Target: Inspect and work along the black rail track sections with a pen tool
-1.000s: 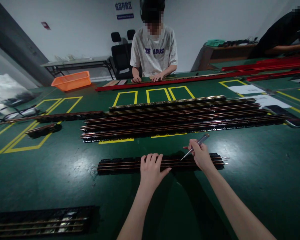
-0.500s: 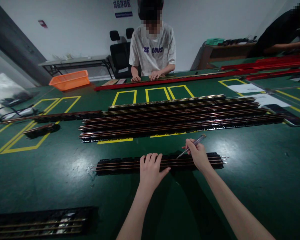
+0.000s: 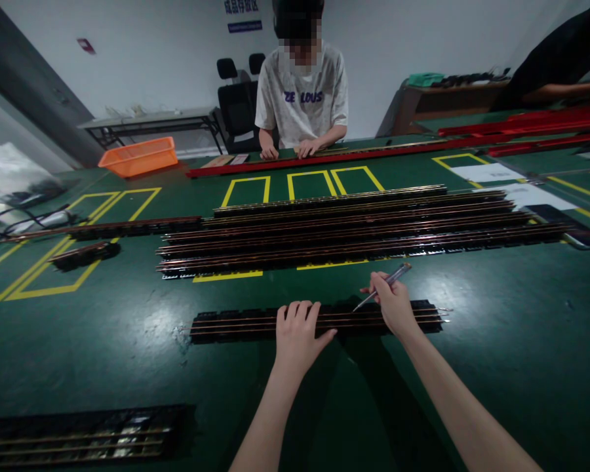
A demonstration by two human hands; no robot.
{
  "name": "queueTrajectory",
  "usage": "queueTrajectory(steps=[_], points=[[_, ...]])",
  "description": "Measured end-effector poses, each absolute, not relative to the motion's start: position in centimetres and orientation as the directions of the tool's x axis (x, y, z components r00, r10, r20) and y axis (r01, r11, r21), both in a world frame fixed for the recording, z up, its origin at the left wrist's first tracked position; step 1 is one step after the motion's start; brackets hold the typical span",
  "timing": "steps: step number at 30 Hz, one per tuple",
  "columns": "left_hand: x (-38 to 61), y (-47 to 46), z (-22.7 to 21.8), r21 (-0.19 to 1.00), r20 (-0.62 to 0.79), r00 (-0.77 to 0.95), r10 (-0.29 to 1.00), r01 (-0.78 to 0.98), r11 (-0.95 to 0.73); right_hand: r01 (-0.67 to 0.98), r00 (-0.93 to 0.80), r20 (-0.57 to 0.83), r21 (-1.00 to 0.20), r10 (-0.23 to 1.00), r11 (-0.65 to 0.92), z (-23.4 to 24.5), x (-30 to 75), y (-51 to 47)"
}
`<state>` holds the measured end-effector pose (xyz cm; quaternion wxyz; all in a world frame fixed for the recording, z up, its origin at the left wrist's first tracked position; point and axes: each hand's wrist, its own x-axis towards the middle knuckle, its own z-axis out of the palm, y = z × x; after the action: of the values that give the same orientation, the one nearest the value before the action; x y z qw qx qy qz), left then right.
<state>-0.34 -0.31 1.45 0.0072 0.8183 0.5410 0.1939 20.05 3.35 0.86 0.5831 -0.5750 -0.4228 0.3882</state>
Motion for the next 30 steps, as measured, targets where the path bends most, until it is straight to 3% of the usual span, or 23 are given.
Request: queueTrajectory(steps=[9,16,22,30], points=[[-0.4,-0.3,1.6,0.242,0.312,0.326,0.893,0.881,-0.406,0.066,0.299,-0.007,-0.997,0.954,-0.028,2.2,19.9,3.1],[-0.5,-0.2,1.8,0.283,0.329,0.300,0.896,0.873,-0.396,0.214,0.165,-0.026,-0.975,0.986,-0.061,4.1,20.6,2.9],[-1.0,-0.1,2.0,0.292,0.347,0.258,0.902,0.884,-0.365,0.161,0.092,-0.042,-0.985,0.995,-0.057,4.2,20.1,2.8],[-1.1,0.0,2.6,0.279,0.302,0.288,0.909,0.885,-0.373,0.171,0.102,0.039,-0.985,0.994,0.021,3.2,18.8,2.6]])
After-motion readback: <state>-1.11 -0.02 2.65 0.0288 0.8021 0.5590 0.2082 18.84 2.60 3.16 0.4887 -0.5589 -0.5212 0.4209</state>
